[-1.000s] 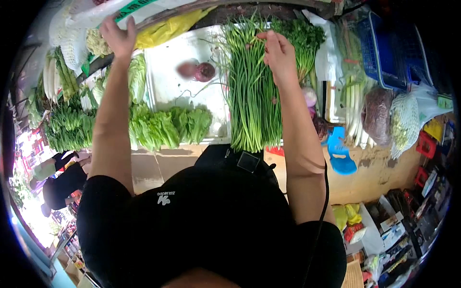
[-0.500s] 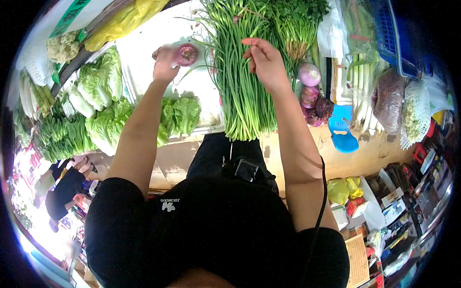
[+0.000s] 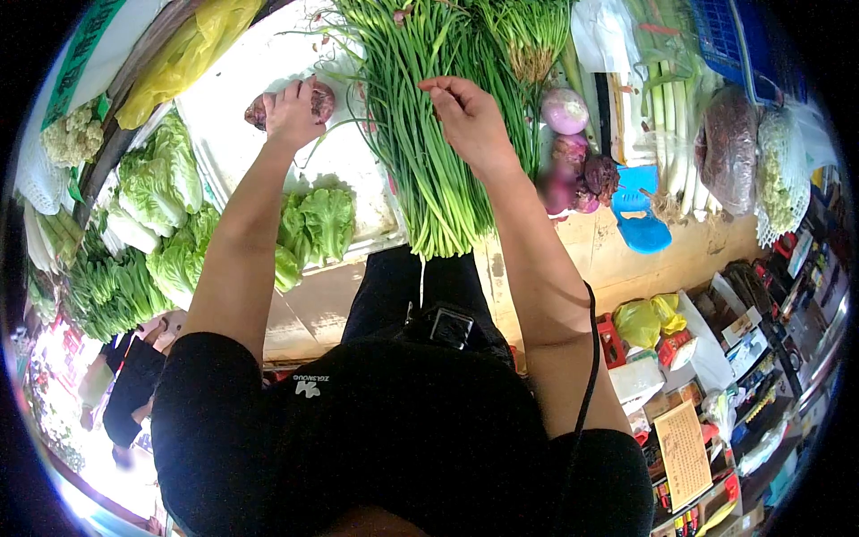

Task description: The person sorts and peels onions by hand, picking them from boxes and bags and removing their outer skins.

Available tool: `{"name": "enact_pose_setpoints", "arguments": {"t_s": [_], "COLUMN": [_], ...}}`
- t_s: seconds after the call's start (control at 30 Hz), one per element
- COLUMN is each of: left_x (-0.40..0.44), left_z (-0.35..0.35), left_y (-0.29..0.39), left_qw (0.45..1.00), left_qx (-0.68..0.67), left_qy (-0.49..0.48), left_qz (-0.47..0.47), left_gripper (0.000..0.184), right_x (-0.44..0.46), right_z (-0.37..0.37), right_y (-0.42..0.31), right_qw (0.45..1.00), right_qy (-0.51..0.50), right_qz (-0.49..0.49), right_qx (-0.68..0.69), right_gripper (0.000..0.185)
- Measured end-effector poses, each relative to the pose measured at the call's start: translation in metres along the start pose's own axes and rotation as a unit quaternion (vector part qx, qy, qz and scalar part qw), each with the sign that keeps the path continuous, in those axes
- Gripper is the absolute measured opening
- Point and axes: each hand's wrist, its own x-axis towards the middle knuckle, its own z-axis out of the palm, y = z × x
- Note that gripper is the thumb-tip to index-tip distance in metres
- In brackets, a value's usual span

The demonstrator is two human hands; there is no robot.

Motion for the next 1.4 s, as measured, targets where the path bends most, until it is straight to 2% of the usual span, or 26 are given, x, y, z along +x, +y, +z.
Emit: {"name": "enact_pose_setpoints", "arguments": {"t_s": [0.1, 0.2, 0.23, 0.33, 0.37, 0.47, 0.6, 0.63, 0.67, 0.73, 0.8, 0.83, 0.87, 0.93, 1.03, 1.17, 1.3, 1.4], "left_x": [-0.016, -0.049, -0.06, -0.093, -0.101, -0.122, -0.135, -0.14, -0.146, -0.15, -0.138, -0.131, -0.117, -0.099, -0.066, -0.033, -0.003, 0.003], "left_z": [-0.012, -0.037, -0.053, -0.088, -0.095, -0.112, -0.106, -0.11, -0.11, -0.096, -0.071, -0.059, -0.031, 0.002, 0.027, 0.023, 0.019, 0.01], "left_y": [0.003, 0.016, 0.025, 0.05, 0.057, 0.07, 0.074, 0.074, 0.073, 0.064, 0.045, 0.026, 0.008, -0.028, -0.064, -0.079, -0.083, -0.079], "left_qw": [0.986, 0.914, 0.89, 0.827, 0.827, 0.807, 0.786, 0.783, 0.76, 0.662, 0.644, 0.703, 0.708, 0.84, 0.918, 0.982, 0.992, 0.987], "left_qx": [-0.129, -0.35, -0.392, -0.516, -0.51, -0.544, -0.564, -0.564, -0.606, -0.714, -0.724, -0.682, -0.67, -0.48, -0.307, -0.144, -0.115, -0.136], "left_qy": [0.092, 0.201, 0.234, 0.221, 0.237, 0.232, 0.253, 0.263, 0.232, 0.22, 0.246, 0.19, 0.203, 0.229, 0.225, 0.086, -0.015, -0.051], "left_qz": [-0.044, -0.029, -0.022, -0.006, 0.004, 0.0, 0.011, 0.024, 0.032, 0.059, 0.006, -0.07, -0.088, -0.106, -0.109, -0.088, -0.055, -0.072], "left_gripper": [0.092, 0.096, 0.101, 0.101, 0.1, 0.099, 0.102, 0.104, 0.101, 0.082, 0.062, 0.05, 0.049, 0.062, 0.078, 0.087, 0.081, 0.076], "right_x": [-0.006, -0.01, -0.009, -0.007, -0.011, -0.008, -0.015, -0.012, -0.007, -0.015, -0.019, -0.02, -0.019, -0.02, -0.021, -0.032, -0.046, -0.052], "right_z": [0.001, 0.02, 0.024, 0.052, 0.063, 0.075, 0.07, 0.072, 0.073, 0.067, 0.073, 0.073, 0.073, 0.077, 0.078, 0.078, 0.073, 0.063], "right_y": [-0.001, -0.002, 0.0, 0.003, -0.001, 0.0, -0.005, 0.003, 0.016, 0.013, 0.013, 0.015, 0.017, 0.019, 0.021, 0.017, 0.018, 0.027], "right_qw": [1.0, 0.998, 0.993, 0.989, 0.989, 0.986, 0.966, 0.963, 0.958, 0.942, 0.934, 0.933, 0.931, 0.929, 0.931, 0.909, 0.895, 0.886], "right_qy": [-0.014, -0.052, -0.11, -0.14, -0.142, -0.128, -0.159, -0.149, -0.099, -0.097, -0.052, -0.04, -0.025, -0.018, -0.008, -0.03, -0.005, -0.011], "right_qz": [0.022, 0.017, 0.032, -0.008, -0.011, -0.016, 0.077, 0.077, 0.109, 0.139, 0.147, 0.154, 0.16, 0.147, 0.135, 0.122, 0.113, 0.11], "right_qx": [0.012, 0.013, 0.002, -0.051, 0.036, 0.101, 0.189, 0.212, 0.247, 0.288, 0.321, 0.324, 0.327, 0.34, 0.34, 0.398, 0.431, 0.45], "right_gripper": [0.027, 0.034, 0.043, 0.058, 0.072, 0.075, 0.057, 0.046, 0.039, 0.035, 0.037, 0.039, 0.041, 0.044, 0.048, 0.051, 0.053, 0.054]}}
